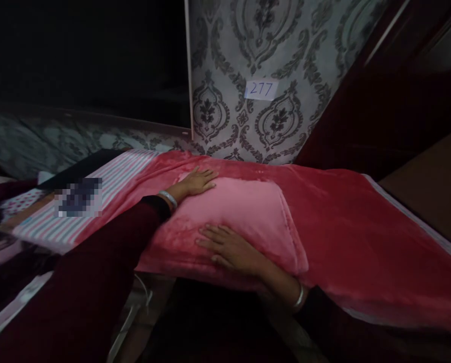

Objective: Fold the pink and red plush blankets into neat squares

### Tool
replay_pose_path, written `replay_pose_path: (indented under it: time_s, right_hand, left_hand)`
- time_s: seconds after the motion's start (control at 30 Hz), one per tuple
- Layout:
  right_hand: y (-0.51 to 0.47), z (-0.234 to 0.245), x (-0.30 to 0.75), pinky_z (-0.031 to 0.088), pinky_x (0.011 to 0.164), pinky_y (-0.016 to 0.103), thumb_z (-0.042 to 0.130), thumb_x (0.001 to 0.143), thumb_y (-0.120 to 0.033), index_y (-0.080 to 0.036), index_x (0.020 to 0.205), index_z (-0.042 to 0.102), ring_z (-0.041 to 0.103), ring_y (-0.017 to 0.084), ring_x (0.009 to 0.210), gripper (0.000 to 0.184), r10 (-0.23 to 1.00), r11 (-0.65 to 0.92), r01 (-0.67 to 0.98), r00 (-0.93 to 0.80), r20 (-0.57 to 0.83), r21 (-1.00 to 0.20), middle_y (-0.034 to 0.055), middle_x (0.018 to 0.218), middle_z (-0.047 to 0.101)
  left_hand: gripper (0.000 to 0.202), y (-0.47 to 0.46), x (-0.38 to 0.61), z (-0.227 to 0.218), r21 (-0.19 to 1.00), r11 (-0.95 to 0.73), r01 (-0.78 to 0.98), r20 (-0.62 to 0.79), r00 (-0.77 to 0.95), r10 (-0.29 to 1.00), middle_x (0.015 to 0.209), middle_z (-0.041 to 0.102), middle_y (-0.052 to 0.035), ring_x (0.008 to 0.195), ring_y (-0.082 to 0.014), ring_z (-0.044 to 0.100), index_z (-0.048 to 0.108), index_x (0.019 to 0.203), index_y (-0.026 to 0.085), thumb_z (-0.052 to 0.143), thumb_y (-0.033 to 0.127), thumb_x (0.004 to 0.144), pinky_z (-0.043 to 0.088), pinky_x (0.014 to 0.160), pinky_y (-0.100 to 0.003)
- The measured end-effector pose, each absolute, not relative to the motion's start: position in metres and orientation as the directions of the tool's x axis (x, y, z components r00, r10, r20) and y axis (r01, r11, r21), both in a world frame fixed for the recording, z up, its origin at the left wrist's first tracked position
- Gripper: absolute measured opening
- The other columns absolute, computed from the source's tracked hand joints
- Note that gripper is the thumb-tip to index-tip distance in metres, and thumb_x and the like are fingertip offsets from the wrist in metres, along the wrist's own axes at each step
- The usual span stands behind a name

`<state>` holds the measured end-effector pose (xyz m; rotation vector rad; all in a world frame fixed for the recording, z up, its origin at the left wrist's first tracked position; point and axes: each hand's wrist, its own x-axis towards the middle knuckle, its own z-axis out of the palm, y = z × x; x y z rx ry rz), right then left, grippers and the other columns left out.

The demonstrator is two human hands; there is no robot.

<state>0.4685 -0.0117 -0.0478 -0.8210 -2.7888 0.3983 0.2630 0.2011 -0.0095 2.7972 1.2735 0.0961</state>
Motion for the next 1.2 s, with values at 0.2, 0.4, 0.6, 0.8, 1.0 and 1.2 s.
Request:
replay_pose_path:
  time_s: [0.2, 0.4, 0.6, 0.8, 1.0, 1.2]
  right_hand:
    - [-0.012, -0.023, 0.433, 0.016, 0.127, 0.049, 0.047, 0.104, -0.052, -0.024, 0.160, 0.034, 0.020, 0.025, 0.156, 0.064, 0.522, 0.827, 0.468, -0.845, 0.117, -0.313, 0.0097, 0.168, 0.028]
    - [0.005, -0.031, 0.379, 0.017, 0.127, 0.043, 0.049, 0.105, -0.046, -0.023, 0.158, 0.037, 0.028, 0.022, 0.153, 0.060, 0.366, 0.914, 0.325, -0.918, 0.151, -0.242, 0.0076, 0.163, 0.039]
    - [0.003, -0.046, 0.380, 0.009, 0.128, 0.043, 0.046, 0.106, -0.045, -0.022, 0.160, 0.033, 0.016, 0.020, 0.156, 0.060, 0.329, 0.927, 0.289, -0.933, 0.149, -0.237, 0.0083, 0.167, 0.030]
    - [0.003, -0.039, 0.382, 0.009, 0.128, 0.040, 0.049, 0.106, -0.042, -0.023, 0.160, 0.033, 0.017, 0.019, 0.156, 0.059, 0.358, 0.900, 0.312, -0.927, 0.109, -0.304, 0.0069, 0.165, 0.035]
    - [0.001, -0.037, 0.382, 0.011, 0.129, 0.042, 0.045, 0.107, -0.042, -0.023, 0.159, 0.034, 0.018, 0.019, 0.156, 0.057, 0.371, 0.891, 0.311, -0.919, 0.135, -0.331, 0.0066, 0.165, 0.036]
    - [0.004, -0.039, 0.382, 0.014, 0.129, 0.040, 0.046, 0.107, -0.043, -0.025, 0.159, 0.034, 0.018, 0.017, 0.156, 0.057, 0.355, 0.912, 0.306, -0.922, 0.155, -0.274, 0.0052, 0.164, 0.037]
  left_hand:
    - [0.061, 0.128, 0.233, 0.003, 0.272, -0.724, 0.634, 0.044, 0.743, 0.667, 0.165, 0.035, -0.0090, 0.156, -0.0229, 0.024, 0.038, 0.157, 0.024, 0.027, 0.053, 0.105, 0.010, 0.127, -0.049]
    - [0.058, 0.075, 0.213, -0.010, 0.375, -0.737, 0.563, 0.028, 0.788, 0.616, 0.166, 0.034, -0.0054, 0.155, -0.0191, 0.024, 0.039, 0.156, 0.029, 0.022, 0.051, 0.106, 0.010, 0.127, -0.047]
    - [0.059, 0.100, 0.202, -0.034, 0.212, -0.778, 0.592, 0.041, 0.790, 0.612, 0.169, 0.025, -0.0058, 0.158, -0.0256, 0.014, 0.034, 0.159, 0.031, 0.031, 0.054, 0.104, 0.001, 0.126, -0.056]
    - [0.065, 0.173, 0.199, -0.041, 0.168, -0.680, 0.714, 0.031, 0.685, 0.727, 0.169, 0.023, -0.0064, 0.158, -0.0304, 0.011, 0.032, 0.159, 0.032, 0.027, 0.061, 0.102, -0.003, 0.123, -0.064]
    - [0.066, 0.224, 0.194, -0.051, 0.307, -0.506, 0.806, -0.013, 0.536, 0.844, 0.164, 0.038, -0.0045, 0.154, -0.0230, 0.028, 0.040, 0.157, 0.028, 0.024, 0.060, 0.101, 0.017, 0.127, -0.045]
    - [0.064, 0.232, 0.195, -0.048, 0.275, -0.342, 0.899, -0.052, 0.369, 0.928, 0.164, 0.035, -0.0097, 0.155, -0.0217, 0.027, 0.042, 0.155, 0.017, 0.019, 0.046, 0.103, 0.019, 0.127, -0.042]
